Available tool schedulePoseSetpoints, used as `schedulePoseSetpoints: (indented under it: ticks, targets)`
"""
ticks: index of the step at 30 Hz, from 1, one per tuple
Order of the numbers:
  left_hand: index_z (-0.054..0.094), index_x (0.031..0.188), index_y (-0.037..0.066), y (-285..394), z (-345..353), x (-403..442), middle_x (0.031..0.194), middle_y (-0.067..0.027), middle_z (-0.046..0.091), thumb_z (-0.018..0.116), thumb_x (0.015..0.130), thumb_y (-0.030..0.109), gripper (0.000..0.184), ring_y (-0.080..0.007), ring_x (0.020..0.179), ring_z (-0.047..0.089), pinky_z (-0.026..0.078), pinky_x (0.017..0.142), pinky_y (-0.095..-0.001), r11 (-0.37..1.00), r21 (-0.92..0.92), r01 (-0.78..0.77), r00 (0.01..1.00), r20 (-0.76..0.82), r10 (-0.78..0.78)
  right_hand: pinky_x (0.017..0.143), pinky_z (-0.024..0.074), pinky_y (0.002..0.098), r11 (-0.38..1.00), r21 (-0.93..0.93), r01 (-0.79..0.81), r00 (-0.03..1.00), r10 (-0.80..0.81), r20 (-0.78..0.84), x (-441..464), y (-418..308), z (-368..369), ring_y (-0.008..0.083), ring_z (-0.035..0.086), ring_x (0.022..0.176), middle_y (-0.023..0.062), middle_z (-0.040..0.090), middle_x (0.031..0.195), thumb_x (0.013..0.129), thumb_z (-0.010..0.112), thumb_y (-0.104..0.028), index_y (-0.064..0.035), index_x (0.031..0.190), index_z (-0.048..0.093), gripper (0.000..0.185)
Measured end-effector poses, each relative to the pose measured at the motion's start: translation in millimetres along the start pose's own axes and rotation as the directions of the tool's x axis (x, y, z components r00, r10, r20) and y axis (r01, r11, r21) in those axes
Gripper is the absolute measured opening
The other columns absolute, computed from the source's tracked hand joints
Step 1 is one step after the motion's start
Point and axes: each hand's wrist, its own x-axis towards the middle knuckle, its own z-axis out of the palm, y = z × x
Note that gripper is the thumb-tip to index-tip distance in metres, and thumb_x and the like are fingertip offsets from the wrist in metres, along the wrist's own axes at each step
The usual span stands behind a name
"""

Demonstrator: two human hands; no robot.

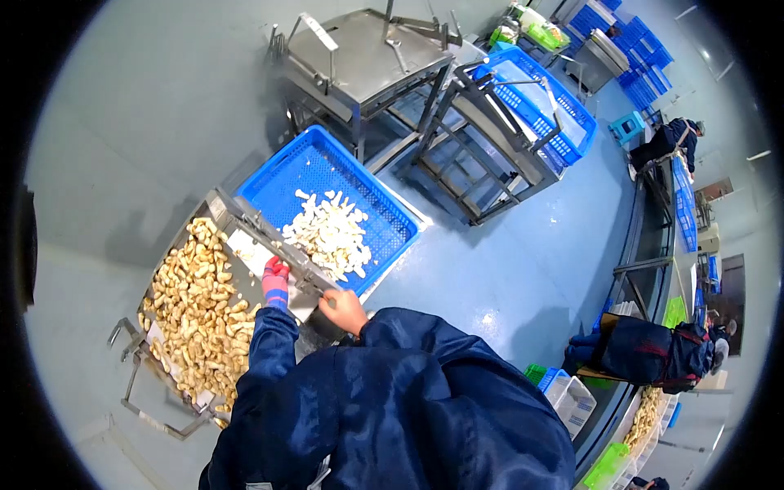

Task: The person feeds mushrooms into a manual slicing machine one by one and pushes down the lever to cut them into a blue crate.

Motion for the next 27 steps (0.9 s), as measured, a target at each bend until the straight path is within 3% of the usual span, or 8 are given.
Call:
schedulePoseSetpoints:
  ticks: [1, 4, 7, 11, 13, 17, 22, 27]
  targets:
    - [0.048, 0.119, 0.003, -15.7, -1.8, 7.5, 0.097, -0.0080, 0.057, 0.055, 0.077, -0.005, 0.043, -0.0154, 0.086, 0.056, 0.046, 0.075, -0.0248, 0.983, -0.184, -0.020, 1.000, 0.011, 0.022, 0.054, 0.0448, 0.0417, 1.000, -0.009, 0.016, 1.000, -0.017, -0.014, 3.6, -15.3, -2.3, 0.0380, 0.056, 0.061, 0.0215, 0.055, 0.063, 0.075, 0.059, -0.022, -0.0018, 0.071, 0.058, 0.020]
    - [0.050, 0.118, 0.002, -6.3, -3.5, 1.7, 0.101, -0.0110, 0.060, 0.055, 0.075, -0.004, 0.044, -0.0162, 0.087, 0.057, 0.047, 0.073, -0.0256, 0.991, 0.126, -0.051, 0.999, 0.021, 0.049, 0.053, 0.0451, 0.0410, 0.999, 0.006, -0.040, 0.999, 0.040, 0.006, 7.6, -23.4, 2.0, 0.0380, 0.058, 0.062, 0.0223, 0.056, 0.067, 0.074, 0.059, -0.020, -0.0009, 0.073, 0.060, 0.019]
    - [0.055, 0.110, 0.003, 6.0, 0.1, -7.3, 0.079, -0.0035, 0.060, 0.062, 0.071, -0.001, 0.040, -0.0128, 0.070, 0.055, 0.046, 0.065, -0.0255, 0.974, 0.157, -0.165, 0.986, -0.006, 0.168, 0.057, 0.0455, 0.0376, 0.992, 0.092, -0.086, 0.995, 0.081, 0.060, -13.1, 24.3, 13.1, 0.0334, 0.060, 0.062, 0.0207, 0.058, 0.067, 0.074, 0.058, -0.017, 0.0010, 0.074, 0.061, 0.018]
    - [0.052, 0.113, 0.001, -9.1, 2.6, -0.7, 0.090, -0.0075, 0.060, 0.058, 0.075, -0.002, 0.039, -0.0141, 0.079, 0.056, 0.047, 0.069, -0.0257, 0.989, 0.130, -0.073, 0.997, -0.019, 0.076, 0.047, 0.0406, 0.0360, 0.998, 0.018, -0.066, 0.998, 0.066, -0.007, 11.1, -35.7, -4.4, 0.0348, 0.055, 0.052, 0.0211, 0.052, 0.058, 0.075, 0.061, -0.015, 0.0016, 0.067, 0.057, 0.018]
    - [0.051, 0.114, 0.001, 12.5, 8.2, -9.5, 0.090, -0.0080, 0.061, 0.057, 0.075, -0.003, 0.040, -0.0147, 0.079, 0.056, 0.046, 0.069, -0.0254, 0.985, -0.149, -0.084, 0.995, 0.042, 0.091, 0.045, 0.0395, 0.0354, 0.996, -0.003, -0.095, 0.996, 0.095, 0.000, 14.1, -42.9, -4.8, 0.0365, 0.053, 0.051, 0.0210, 0.051, 0.057, 0.075, 0.061, -0.015, 0.0016, 0.065, 0.055, 0.020]
    - [0.048, 0.116, -0.001, 23.7, 11.3, -14.2, 0.092, -0.0081, 0.061, 0.054, 0.076, -0.007, 0.041, -0.0146, 0.079, 0.058, 0.046, 0.071, -0.0235, 0.981, 0.193, 0.021, 1.000, -0.019, -0.017, 0.045, 0.0390, 0.0373, 0.999, 0.045, -0.029, 0.999, 0.031, -0.030, -11.4, 22.8, 14.0, 0.0359, 0.053, 0.048, 0.0200, 0.049, 0.055, 0.075, 0.061, -0.016, 0.0005, 0.063, 0.054, 0.022]
    - [0.049, 0.113, -0.001, -1.3, 13.1, -3.8, 0.083, -0.0069, 0.061, 0.056, 0.076, -0.005, 0.038, -0.0131, 0.071, 0.057, 0.047, 0.066, -0.0237, 0.987, -0.155, -0.049, 0.999, -0.009, 0.048, 0.047, 0.0389, 0.0371, 0.988, -0.035, -0.149, 0.987, 0.151, 0.057, 20.6, -56.1, -11.2, 0.0356, 0.052, 0.051, 0.0204, 0.049, 0.055, 0.076, 0.059, -0.015, 0.0008, 0.062, 0.052, 0.022]
    - [0.053, 0.109, 0.001, 11.9, 13.1, -8.5, 0.082, -0.0075, 0.062, 0.056, 0.074, -0.003, 0.035, -0.0149, 0.069, 0.058, 0.047, 0.062, -0.0255, 0.999, 0.026, 0.039, 0.998, -0.041, -0.037, 0.046, 0.0385, 0.0371, 0.998, 0.036, -0.047, 0.999, 0.047, 0.003, -7.9, 15.0, 10.8, 0.0354, 0.051, 0.049, 0.0198, 0.049, 0.054, 0.076, 0.059, -0.015, 0.0007, 0.062, 0.052, 0.022]
